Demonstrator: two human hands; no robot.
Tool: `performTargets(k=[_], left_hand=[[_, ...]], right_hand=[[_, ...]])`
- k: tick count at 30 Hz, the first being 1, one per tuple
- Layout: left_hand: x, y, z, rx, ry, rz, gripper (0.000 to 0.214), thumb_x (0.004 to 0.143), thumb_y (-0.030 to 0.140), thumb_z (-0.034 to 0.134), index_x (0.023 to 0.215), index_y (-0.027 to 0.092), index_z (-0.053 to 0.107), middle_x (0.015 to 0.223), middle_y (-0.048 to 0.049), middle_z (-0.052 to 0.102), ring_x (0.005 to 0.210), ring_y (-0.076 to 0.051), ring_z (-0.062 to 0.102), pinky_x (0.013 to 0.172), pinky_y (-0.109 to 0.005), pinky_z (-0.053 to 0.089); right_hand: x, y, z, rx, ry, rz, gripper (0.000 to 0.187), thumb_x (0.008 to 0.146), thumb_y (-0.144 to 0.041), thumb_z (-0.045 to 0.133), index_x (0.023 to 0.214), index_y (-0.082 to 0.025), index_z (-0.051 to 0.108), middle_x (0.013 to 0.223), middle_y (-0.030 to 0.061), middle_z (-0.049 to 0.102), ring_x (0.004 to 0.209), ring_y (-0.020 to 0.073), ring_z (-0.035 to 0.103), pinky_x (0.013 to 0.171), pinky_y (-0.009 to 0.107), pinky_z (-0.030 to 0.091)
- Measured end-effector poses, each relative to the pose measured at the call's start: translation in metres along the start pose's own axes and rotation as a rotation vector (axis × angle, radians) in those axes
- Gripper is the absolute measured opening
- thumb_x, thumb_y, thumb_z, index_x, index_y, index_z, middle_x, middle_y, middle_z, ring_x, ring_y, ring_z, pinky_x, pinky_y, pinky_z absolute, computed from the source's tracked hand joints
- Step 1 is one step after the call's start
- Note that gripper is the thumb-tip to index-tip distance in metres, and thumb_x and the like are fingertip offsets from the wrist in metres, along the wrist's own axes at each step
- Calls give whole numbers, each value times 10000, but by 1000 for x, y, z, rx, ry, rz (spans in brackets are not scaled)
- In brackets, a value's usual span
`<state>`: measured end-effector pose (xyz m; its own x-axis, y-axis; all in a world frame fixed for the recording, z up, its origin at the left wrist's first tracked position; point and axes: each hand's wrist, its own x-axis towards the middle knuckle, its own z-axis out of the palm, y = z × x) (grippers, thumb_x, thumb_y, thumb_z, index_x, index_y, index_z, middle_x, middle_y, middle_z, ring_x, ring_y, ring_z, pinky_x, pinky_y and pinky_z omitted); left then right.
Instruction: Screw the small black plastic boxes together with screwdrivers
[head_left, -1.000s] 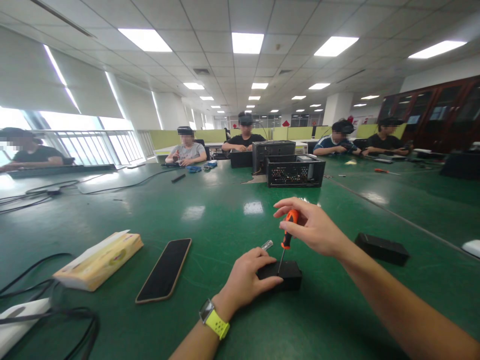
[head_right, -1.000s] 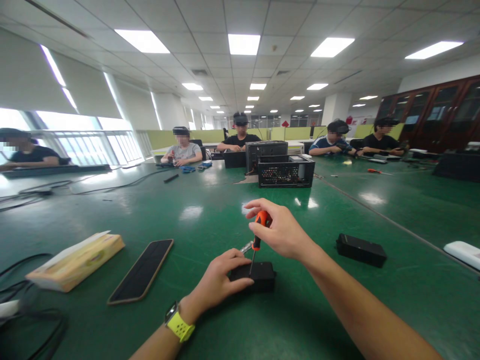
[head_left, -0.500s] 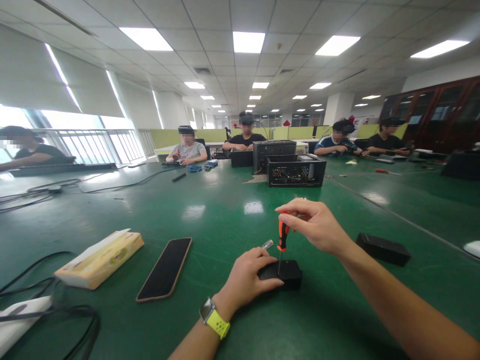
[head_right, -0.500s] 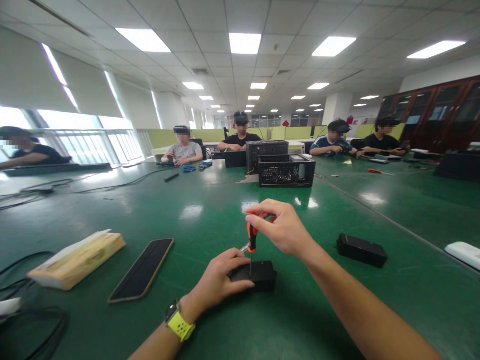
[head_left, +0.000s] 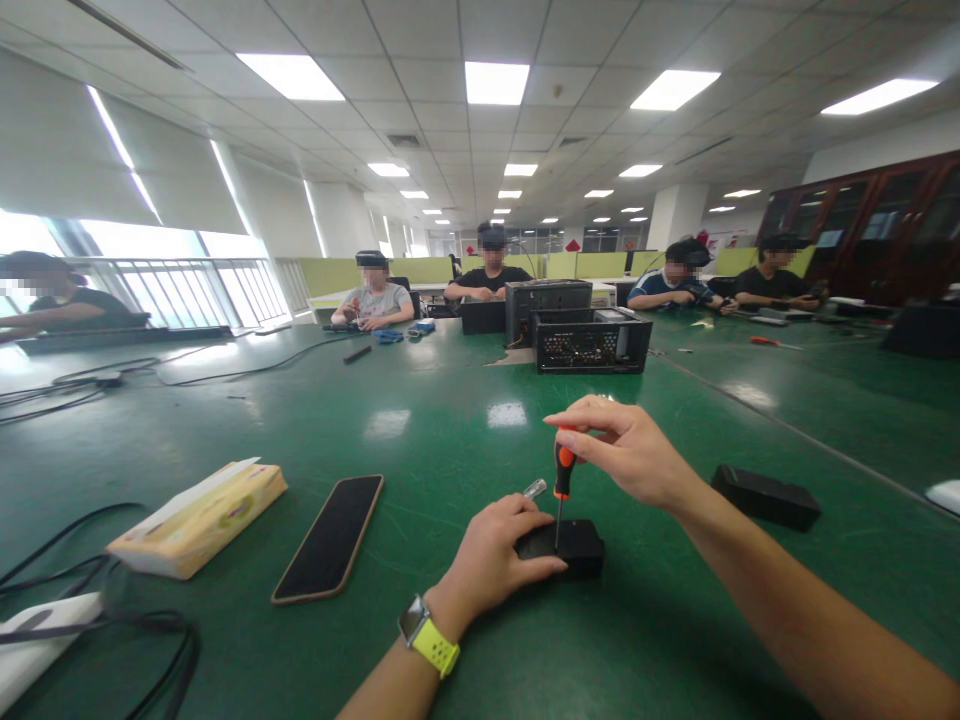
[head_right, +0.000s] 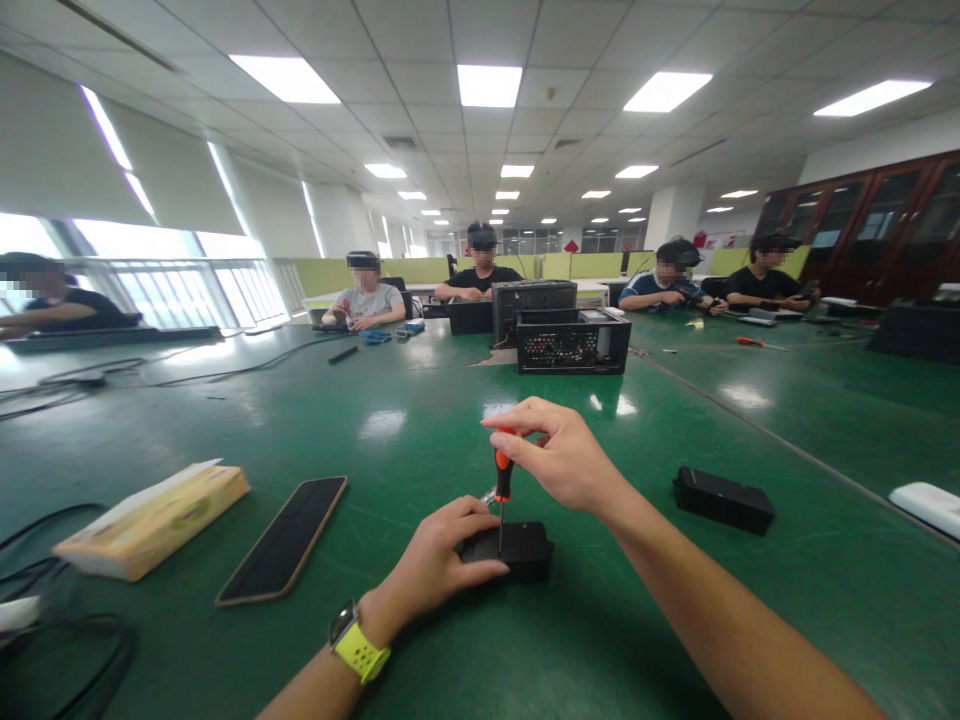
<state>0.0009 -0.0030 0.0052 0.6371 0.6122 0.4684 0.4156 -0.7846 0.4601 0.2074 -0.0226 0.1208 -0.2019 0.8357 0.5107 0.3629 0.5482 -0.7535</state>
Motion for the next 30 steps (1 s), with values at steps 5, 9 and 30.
performTargets(k=[5, 9, 30], left_hand=[[-1, -1, 1, -6, 4, -5, 424, 764, 437, 800, 1089, 180, 715, 1006, -79, 667, 927, -252, 631, 803, -326, 510], [-1, -1, 1, -4, 0, -14, 411, 762, 439, 801, 1072, 181, 720, 998, -77, 667, 918, -251, 631, 797, -324, 513], [0, -1, 0, -11, 1, -7, 426, 778, 472, 776, 1099, 199, 713, 1012, -73, 665, 929, -245, 630, 818, -324, 516]], right_hand=[[1, -2, -3, 75, 9, 80, 230, 829, -274, 643, 1023, -167, 705, 924, 61, 734, 801, 187, 697, 688, 306, 553], [1, -2, -2, 20, 25, 60, 216, 832, -339, 653, 946, -171, 726, 881, 57, 722, 769, 184, 680, 649, 298, 534], [1, -3, -4, 117, 15, 78, 222, 818, -300, 670, 993, -170, 711, 872, 54, 748, 751, 185, 712, 705, 319, 568]])
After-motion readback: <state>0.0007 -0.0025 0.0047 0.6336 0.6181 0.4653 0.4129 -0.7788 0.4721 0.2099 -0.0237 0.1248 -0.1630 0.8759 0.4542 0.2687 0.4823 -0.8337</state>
